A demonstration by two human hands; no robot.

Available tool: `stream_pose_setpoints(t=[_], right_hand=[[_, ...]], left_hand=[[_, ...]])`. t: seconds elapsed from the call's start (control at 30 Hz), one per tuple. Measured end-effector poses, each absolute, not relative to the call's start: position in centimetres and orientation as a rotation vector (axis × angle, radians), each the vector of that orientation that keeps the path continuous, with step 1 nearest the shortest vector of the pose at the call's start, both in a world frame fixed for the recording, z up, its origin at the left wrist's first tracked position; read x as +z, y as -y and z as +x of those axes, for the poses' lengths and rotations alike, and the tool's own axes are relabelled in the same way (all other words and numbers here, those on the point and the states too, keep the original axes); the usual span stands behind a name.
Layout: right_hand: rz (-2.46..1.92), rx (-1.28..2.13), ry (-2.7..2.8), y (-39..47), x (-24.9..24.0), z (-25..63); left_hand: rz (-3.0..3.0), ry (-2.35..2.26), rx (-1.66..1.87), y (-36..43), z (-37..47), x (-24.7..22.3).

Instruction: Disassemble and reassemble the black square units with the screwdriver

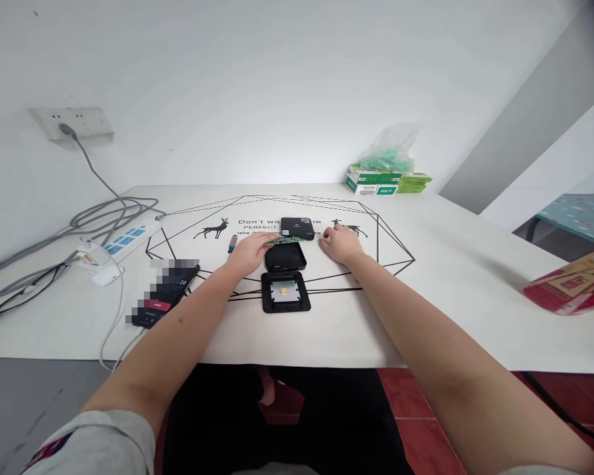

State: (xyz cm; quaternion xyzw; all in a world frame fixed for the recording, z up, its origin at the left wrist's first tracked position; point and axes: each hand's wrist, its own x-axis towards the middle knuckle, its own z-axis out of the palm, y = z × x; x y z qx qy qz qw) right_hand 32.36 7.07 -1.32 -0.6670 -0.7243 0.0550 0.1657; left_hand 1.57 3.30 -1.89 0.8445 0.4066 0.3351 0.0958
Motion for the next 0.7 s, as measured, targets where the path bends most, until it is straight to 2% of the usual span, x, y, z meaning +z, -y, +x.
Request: stream_pose_setpoints(t=[0.17,0.37,0.4,0.53,0.7], right_hand=[[-2.017,0.138,2.145,-7.4,-0.8,33.9],[-2.087,0.219,1.848,-7.1,0.2,31.0],[-1.875,0.472,1.642,-6.7,0.4,30.1],[-1.550,1.064,1.482,-4.8,1.3,26.8],[-1.335,1.353,1.314,-4.0,2.0,27.4]], left_hand=[[2.516,-1.204,0.998,-3.2,2.0,-1.9],[2.527,-1.190,1.017,-3.3,1.9,-2.2],[2.532,-1.189,1.020,-3.4,1.9,-2.2],[2.576,-1.154,0.970,-3.3,2.2,-2.2],[2.574,-1.110,0.896,-2.8,2.8,-1.9]])
